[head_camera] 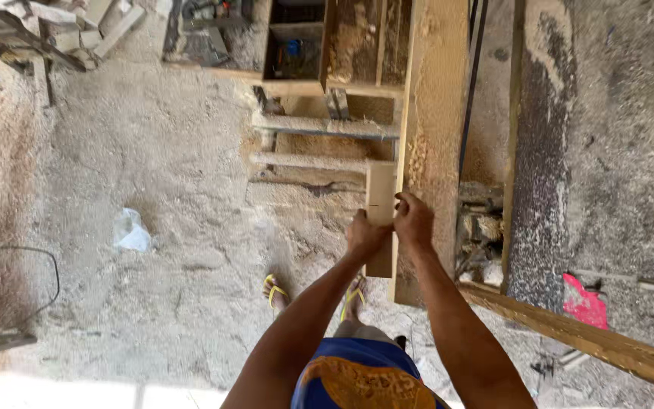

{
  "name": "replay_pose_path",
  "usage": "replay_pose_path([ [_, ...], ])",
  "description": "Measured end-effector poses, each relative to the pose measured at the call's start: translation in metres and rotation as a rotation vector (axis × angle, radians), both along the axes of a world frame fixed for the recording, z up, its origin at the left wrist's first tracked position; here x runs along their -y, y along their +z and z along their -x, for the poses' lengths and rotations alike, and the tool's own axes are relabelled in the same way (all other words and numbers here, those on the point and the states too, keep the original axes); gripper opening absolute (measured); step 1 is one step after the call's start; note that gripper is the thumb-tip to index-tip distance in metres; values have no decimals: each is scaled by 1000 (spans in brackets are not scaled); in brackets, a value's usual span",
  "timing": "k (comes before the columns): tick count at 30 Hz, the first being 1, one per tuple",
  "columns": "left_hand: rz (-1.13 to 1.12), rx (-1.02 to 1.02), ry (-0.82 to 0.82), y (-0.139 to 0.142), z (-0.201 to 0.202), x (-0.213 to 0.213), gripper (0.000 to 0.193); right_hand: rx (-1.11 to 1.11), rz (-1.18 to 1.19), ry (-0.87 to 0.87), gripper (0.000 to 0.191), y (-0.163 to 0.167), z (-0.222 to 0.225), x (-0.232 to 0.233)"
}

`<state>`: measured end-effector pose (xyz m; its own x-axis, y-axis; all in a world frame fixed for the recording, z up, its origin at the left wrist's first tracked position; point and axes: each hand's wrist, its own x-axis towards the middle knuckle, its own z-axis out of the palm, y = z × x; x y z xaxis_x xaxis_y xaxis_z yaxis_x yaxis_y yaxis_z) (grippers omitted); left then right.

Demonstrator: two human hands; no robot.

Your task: The person holds a small wood block and marks a line on it with a pencil, then saws the block by hand with a hand saw on a workbench. They then carry the cut pieces to a bench-top machine and feed the wood pieces through it, handling them one at a time.

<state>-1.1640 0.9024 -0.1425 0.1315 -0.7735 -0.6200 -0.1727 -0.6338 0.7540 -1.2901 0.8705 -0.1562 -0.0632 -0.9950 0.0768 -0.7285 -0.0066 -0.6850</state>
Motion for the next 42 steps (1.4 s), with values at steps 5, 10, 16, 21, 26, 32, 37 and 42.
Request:
replay_pose_path([
  [5,134,172,-8,17,-132,35,85,371,-361,165,39,40,-107,37],
  [10,282,178,-76,35,-262,69,105,682,-615,-151,69,62,-219,90],
  [16,259,61,-58,39,-349,123,109,772,-745,-420,96,58,-290,160],
  [21,208,119,-139,29,-385,190,108,941,-700,-511,100,54,-281,232],
  [26,152,79,-168,22,-406,250,109,1160,-744,-568,79,22,-289,276],
  [32,180,9,-224,19,-412,308,111,1454,-554,-623,30,9,-333,311],
  [37,330,-184,-232,48,-444,337,110,1415,-421,-501,18,24,-373,293],
  [42,324,-186,-221,101,-564,330,113,1362,-351,-380,13,46,-473,301],
])
